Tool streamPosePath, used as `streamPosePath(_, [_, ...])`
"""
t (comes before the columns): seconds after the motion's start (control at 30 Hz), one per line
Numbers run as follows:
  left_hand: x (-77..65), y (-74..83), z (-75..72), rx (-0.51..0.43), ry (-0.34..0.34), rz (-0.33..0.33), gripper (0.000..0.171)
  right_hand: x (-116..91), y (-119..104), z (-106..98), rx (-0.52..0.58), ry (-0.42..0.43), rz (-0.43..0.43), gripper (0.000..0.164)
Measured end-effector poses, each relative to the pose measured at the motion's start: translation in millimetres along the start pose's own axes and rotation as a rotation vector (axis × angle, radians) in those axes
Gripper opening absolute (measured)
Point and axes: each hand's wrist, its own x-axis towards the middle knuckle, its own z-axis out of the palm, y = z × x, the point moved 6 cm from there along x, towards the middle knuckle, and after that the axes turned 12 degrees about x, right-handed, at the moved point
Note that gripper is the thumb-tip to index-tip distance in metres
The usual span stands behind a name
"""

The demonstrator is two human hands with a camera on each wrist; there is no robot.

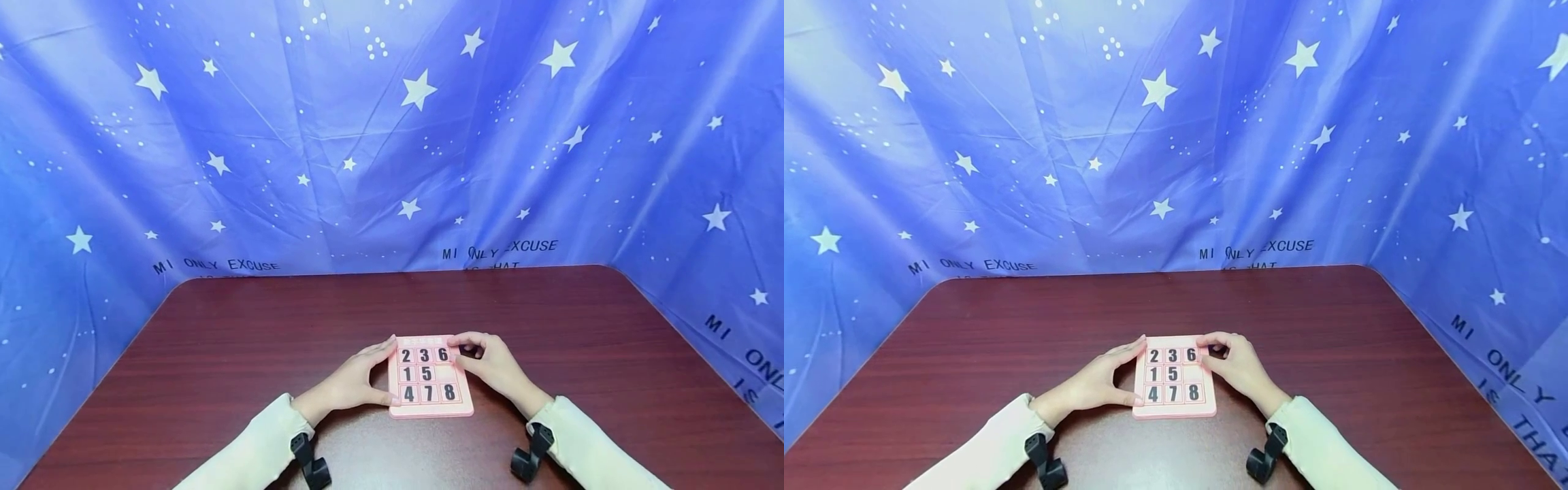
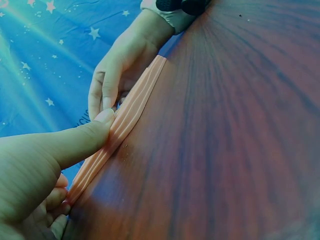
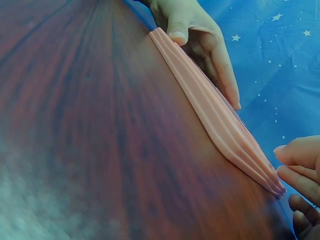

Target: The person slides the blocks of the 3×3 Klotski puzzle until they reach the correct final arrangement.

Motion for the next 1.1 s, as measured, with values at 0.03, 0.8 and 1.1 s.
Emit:
streamPosePath(0.03, [0.1,0.2,-0.2,-0.001,-0.001,-0.001,0.098,0.1,-0.1,-0.1,-0.003,-0.001,-0.003,0.023])
streamPosePath(0.8, [0.4,0.4,-0.8,-0.006,0.009,0.015,0.097,-2.0,0.6,0.7,0.015,-0.044,0.015,0.016])
streamPosePath(1.1, [-0.1,1.2,-1.0,-0.01,0.008,0.014,0.097,-3.9,-1.2,0.2,0.029,-0.083,0.054,0.011])
